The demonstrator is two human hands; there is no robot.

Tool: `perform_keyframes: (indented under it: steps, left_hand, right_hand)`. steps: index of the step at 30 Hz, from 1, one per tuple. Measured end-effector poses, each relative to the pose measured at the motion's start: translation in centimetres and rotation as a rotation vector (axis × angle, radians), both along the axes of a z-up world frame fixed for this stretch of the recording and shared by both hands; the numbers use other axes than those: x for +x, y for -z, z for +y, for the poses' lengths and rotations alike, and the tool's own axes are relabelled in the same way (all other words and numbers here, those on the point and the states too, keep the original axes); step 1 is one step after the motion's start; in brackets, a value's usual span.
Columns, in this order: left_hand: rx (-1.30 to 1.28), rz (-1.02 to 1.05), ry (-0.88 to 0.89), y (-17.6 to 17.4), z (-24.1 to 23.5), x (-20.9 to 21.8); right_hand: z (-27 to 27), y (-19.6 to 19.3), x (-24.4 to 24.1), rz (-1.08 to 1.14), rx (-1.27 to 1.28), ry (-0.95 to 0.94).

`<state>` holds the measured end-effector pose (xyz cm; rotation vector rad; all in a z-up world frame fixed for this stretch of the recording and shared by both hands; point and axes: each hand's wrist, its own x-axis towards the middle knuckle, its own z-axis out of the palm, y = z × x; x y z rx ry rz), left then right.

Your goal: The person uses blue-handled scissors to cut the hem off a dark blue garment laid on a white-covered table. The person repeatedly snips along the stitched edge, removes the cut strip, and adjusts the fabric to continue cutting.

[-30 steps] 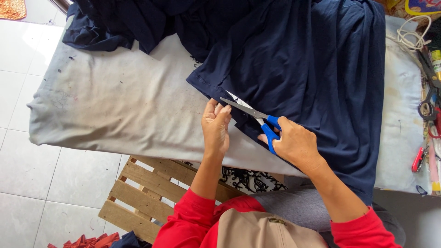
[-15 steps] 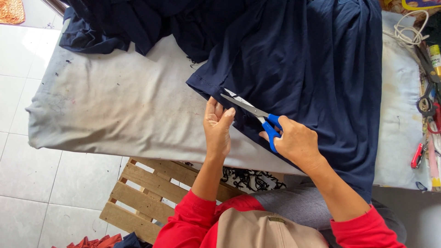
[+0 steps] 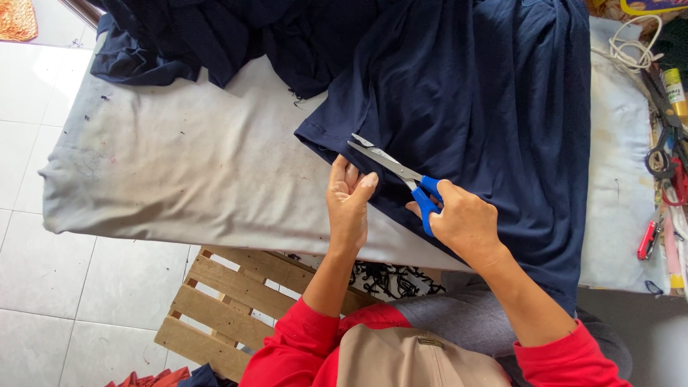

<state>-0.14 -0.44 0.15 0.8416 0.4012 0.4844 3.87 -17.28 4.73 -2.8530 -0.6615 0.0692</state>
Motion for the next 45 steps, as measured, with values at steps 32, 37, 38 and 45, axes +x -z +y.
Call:
perform_keyframes:
  steps: [32,37,38,45]
  left_hand:
    - [0.279,0.045,0.149,12.2,-3.0,-0.9]
    - [0.203,-0.025,0.139,-0.7,-1.3,-1.8]
    - [0.124,-0.085,0.175,-1.2,-1.3,-2.0]
    - [0.002,0.044,0.097,4.4,0.4,-0.6]
  right_hand:
    - [3.6,2.7,2.9,-0.105,0.814,-0.274]
    - [2.1,-1.8,1.0,0.800,0.989,-0.243]
    - [2.6,-1.8,1.1,0.609,0.997,-0.129]
    - [1.9,-2.4,0.0,0.573,1.006,-0.065]
